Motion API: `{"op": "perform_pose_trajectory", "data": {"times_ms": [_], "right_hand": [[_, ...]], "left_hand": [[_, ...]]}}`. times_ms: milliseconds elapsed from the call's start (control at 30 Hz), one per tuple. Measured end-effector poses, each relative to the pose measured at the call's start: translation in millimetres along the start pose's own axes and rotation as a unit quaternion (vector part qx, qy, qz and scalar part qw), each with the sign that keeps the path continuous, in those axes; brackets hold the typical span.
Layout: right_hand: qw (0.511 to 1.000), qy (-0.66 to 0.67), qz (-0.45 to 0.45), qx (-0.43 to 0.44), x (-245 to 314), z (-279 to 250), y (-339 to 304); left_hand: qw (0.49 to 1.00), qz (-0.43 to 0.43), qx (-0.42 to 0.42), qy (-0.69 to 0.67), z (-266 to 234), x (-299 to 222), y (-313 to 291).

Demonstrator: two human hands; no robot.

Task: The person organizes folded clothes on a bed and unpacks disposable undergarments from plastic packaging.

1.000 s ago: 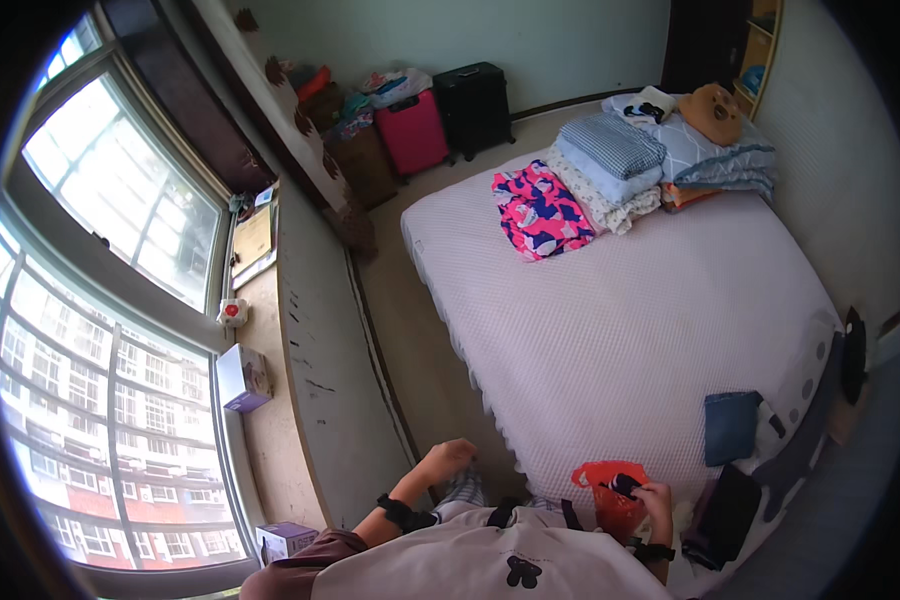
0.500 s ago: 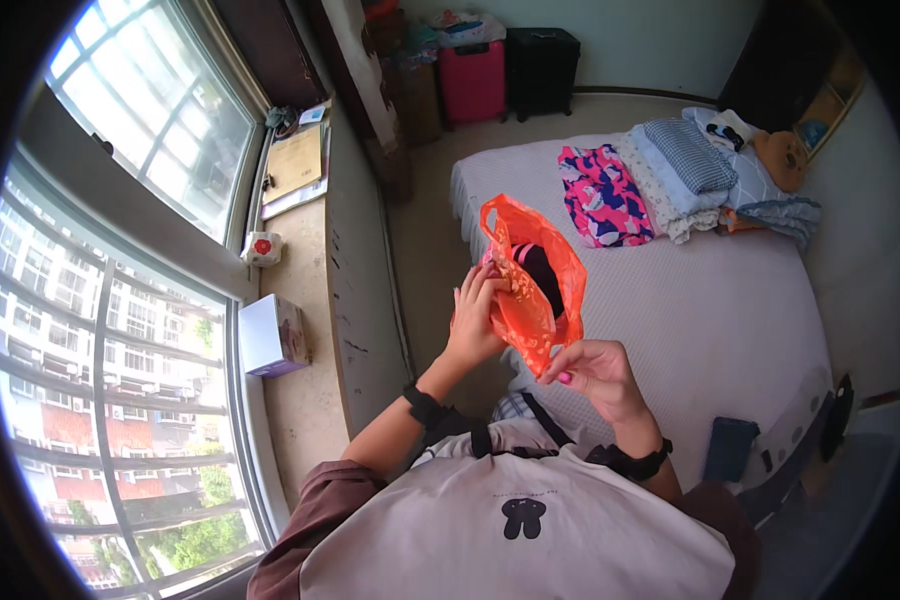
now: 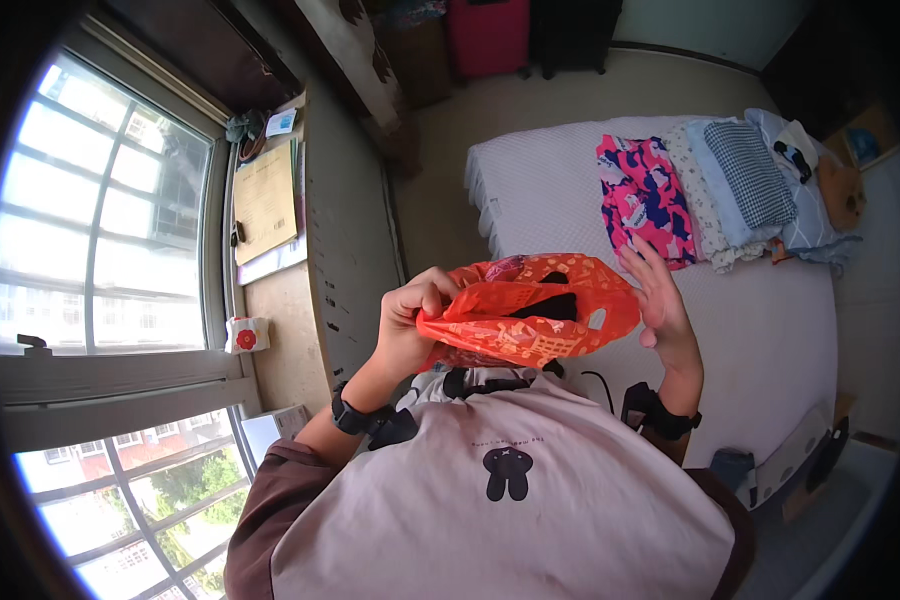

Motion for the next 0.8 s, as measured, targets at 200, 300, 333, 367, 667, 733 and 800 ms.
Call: {"op": "perform_pose_trajectory", "data": {"times_ms": [200,300,333,367,667,733,800], "right_hand": [[0.953,0.206,-0.037,-0.221,-88.5,-27.4,123.4],[0.979,0.181,-0.016,-0.088,-116.1,-3.7,190.5],[0.984,0.167,-0.002,-0.058,-120.5,8.5,212.4],[0.987,0.158,0.007,-0.039,-126.1,17.8,234.2],[0.973,0.164,0.046,-0.154,-182.2,-8.9,410.2],[0.963,0.166,0.055,-0.205,-197.9,-29.5,433.9],[0.952,0.17,0.073,-0.243,-216.5,-45.9,455.9]], "left_hand": [[0.983,0.007,-0.109,-0.147,-65.2,-15.8,94.8],[0.972,0.01,-0.136,-0.193,-105.2,-23.3,149.6],[0.969,-0.001,-0.134,-0.207,-117.9,-28.1,167.7],[0.968,0.004,-0.136,-0.21,-130.1,-31.7,187.7],[0.974,-0.069,0.044,-0.213,-210.2,-74.2,423.6],[0.974,-0.082,0.108,-0.181,-216.2,-81.2,483.2],[0.959,-0.117,0.113,-0.234,-213.4,-80.7,539.8]]}}
Point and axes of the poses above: each hand's wrist, its own y-axis towards the middle knuckle, its own z-axis out of the palm, x = y × z, the point moved 1 cm from there along y, towards the middle knuckle, and after that the axes turned 15 degrees about -z, right-handed, at the moved point
